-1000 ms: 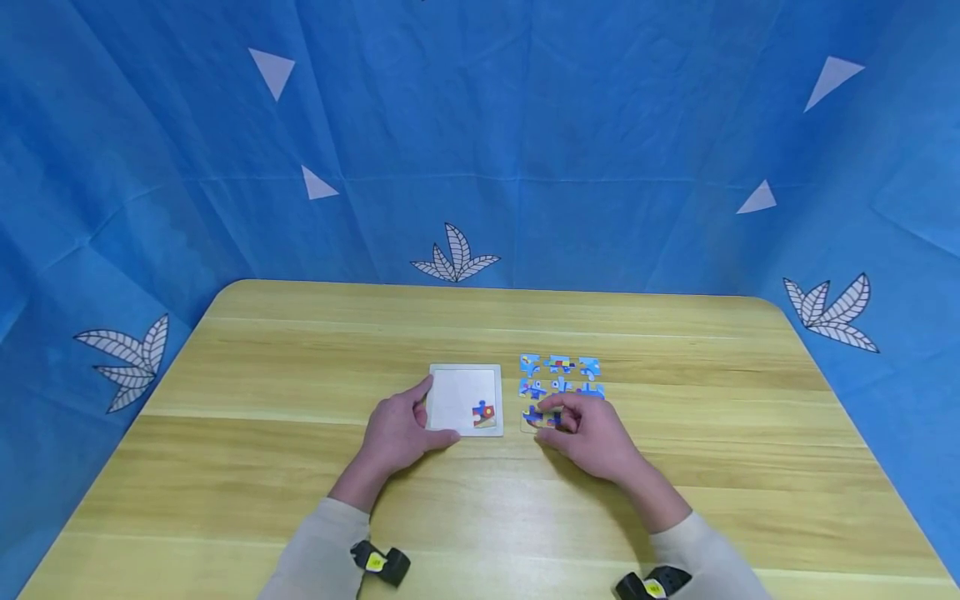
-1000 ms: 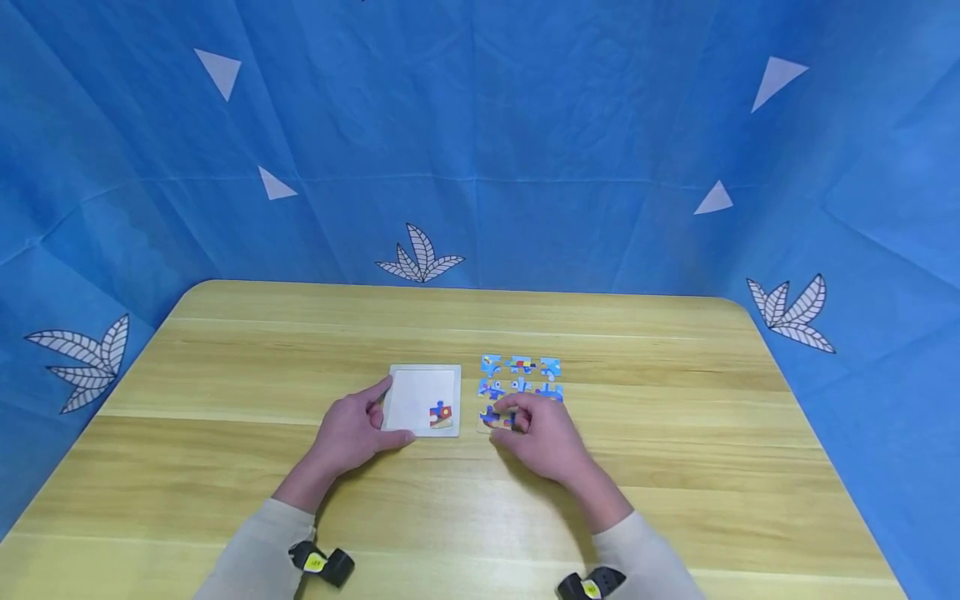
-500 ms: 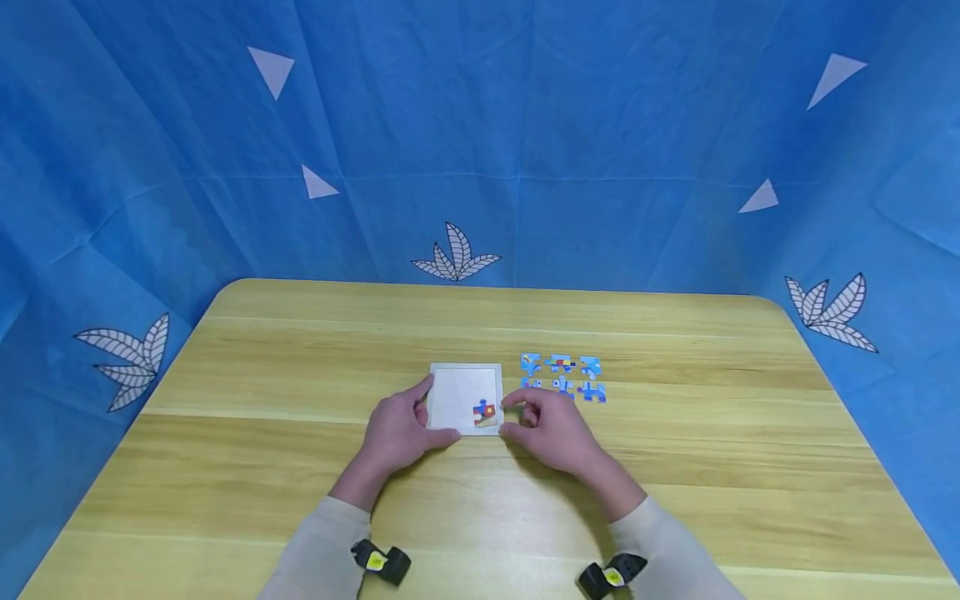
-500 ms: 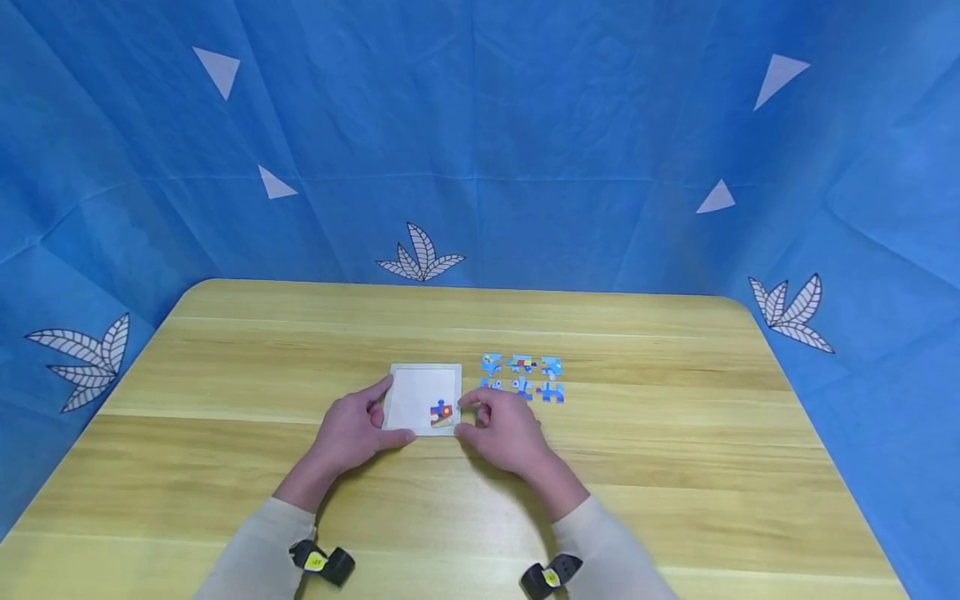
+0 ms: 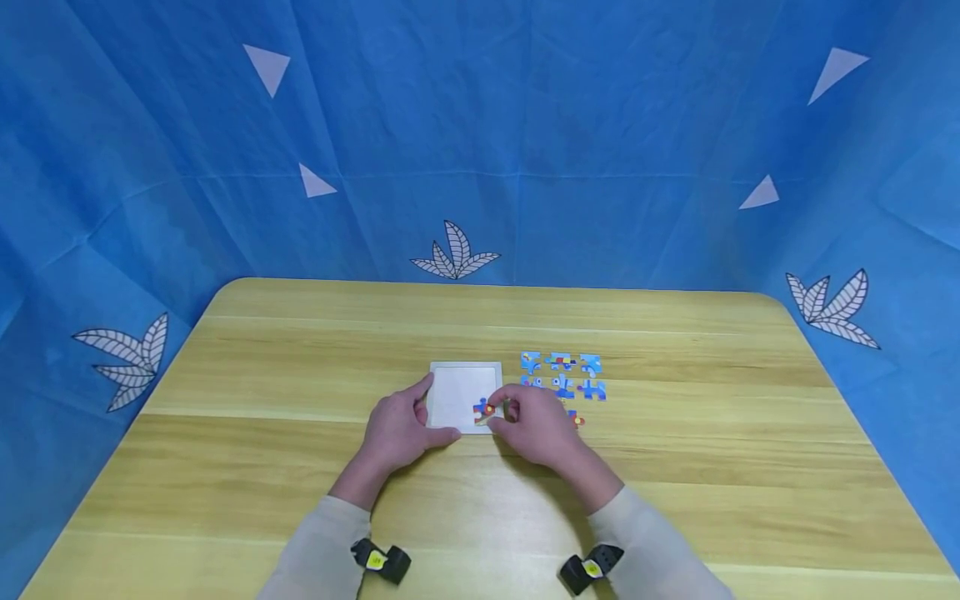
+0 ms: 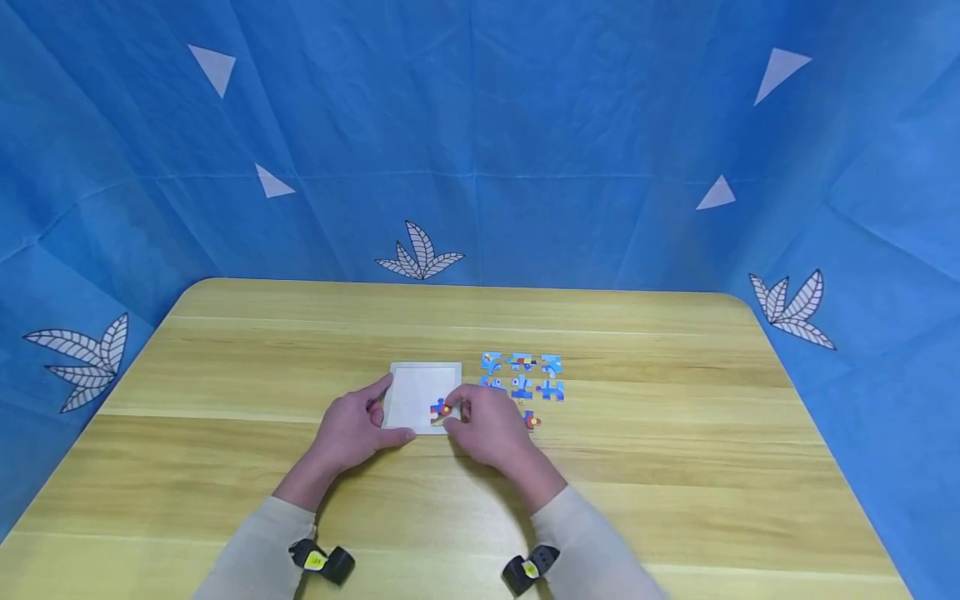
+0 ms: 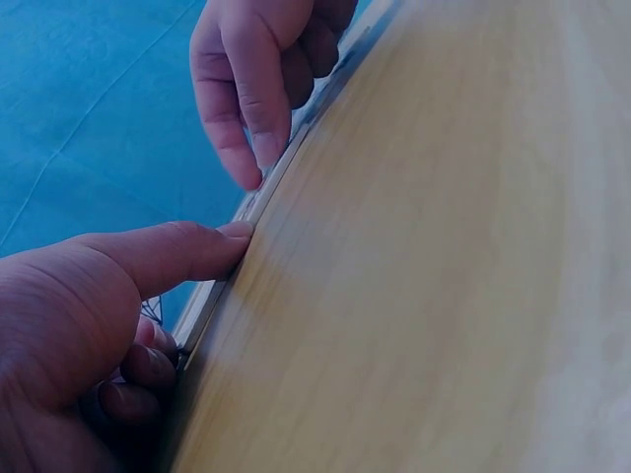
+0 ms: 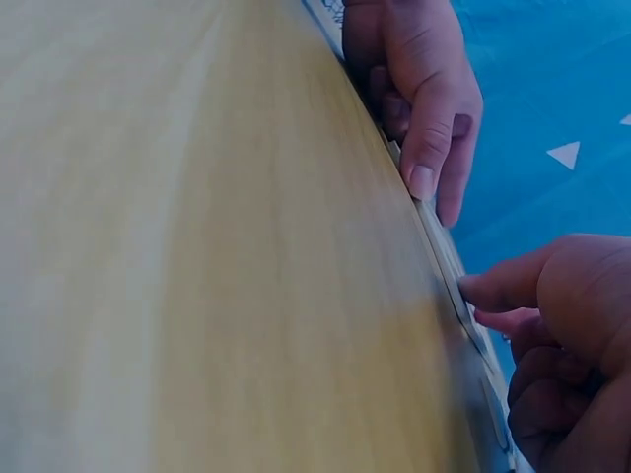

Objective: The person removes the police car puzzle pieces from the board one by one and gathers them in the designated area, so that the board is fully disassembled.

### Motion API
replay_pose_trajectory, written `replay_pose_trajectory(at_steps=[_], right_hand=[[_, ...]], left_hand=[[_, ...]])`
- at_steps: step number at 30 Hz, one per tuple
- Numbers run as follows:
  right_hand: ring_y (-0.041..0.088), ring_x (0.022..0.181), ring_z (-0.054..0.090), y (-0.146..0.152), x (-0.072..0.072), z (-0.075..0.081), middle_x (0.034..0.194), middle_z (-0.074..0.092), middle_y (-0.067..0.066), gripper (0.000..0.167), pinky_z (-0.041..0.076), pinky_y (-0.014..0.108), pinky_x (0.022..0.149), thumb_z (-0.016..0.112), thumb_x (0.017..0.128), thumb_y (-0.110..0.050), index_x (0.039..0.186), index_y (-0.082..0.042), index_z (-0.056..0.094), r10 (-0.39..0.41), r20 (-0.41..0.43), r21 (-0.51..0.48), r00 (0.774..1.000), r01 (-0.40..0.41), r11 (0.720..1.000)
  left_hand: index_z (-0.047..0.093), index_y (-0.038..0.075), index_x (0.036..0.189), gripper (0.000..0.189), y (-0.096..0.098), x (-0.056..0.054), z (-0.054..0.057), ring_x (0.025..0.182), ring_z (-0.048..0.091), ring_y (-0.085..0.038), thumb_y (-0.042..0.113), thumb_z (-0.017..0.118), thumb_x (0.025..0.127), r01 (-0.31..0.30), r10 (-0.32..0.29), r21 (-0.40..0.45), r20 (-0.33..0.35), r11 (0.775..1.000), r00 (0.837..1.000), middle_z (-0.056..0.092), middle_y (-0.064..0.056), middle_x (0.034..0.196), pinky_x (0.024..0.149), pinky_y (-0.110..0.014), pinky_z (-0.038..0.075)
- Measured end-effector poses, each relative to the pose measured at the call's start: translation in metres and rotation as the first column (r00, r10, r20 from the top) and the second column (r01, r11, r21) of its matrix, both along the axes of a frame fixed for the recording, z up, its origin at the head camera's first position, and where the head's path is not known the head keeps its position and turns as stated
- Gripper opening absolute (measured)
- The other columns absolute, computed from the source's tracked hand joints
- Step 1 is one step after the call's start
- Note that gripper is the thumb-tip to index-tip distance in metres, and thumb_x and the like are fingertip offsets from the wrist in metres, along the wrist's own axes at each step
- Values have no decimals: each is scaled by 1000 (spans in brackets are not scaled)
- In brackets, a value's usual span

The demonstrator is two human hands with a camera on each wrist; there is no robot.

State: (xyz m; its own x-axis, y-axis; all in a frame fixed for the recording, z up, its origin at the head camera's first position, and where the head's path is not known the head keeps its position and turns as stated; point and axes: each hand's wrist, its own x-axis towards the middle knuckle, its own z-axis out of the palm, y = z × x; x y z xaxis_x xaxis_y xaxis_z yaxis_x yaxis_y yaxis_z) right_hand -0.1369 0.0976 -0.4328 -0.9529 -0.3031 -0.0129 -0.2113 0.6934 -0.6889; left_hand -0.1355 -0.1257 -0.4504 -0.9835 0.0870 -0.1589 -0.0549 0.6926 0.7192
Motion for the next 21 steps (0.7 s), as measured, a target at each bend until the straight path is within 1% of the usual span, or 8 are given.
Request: replay_pose_trajectory(at_steps=[3,10,18,21], right_hand=[[8,50,33,-3,-2,1,55,41,-7,16,27,28,52,80,85,-18,100,-15,75,-15,8,20,1000,14,1000],[10,46,32,-7,-6,2,52,39,-6,14,25,28,48,79,87,-21,98,-15,75,-23,15,16,1000,23,1000],[11,49,31,-6,-7,3,54,38,-5,20,25,29,50,84,83,-23,99,-16,75,-32,36,57,999,30,998],[11,49,31,-6,-8,3,54,38,-5,19,25,29,50,83,83,-23,99,-16,75,-27,44,58,999,24,998]], left_hand=[[43,4,151,102,0,0,0,60,41,-18,36,94,68,1,-1,4,-6,1000,1000,48,-3,69,53,-28,28],[43,5,151,101,0,-1,0,60,41,-17,35,93,69,-6,6,17,9,1000,1000,47,-2,69,53,-28,28],[43,4,151,102,0,0,1,61,41,-18,35,94,69,-7,7,10,8,1000,1000,48,-3,70,53,-28,29],[43,4,151,101,0,-1,0,60,41,-18,34,94,69,-5,5,13,5,1000,1000,47,-3,70,53,-28,29]])
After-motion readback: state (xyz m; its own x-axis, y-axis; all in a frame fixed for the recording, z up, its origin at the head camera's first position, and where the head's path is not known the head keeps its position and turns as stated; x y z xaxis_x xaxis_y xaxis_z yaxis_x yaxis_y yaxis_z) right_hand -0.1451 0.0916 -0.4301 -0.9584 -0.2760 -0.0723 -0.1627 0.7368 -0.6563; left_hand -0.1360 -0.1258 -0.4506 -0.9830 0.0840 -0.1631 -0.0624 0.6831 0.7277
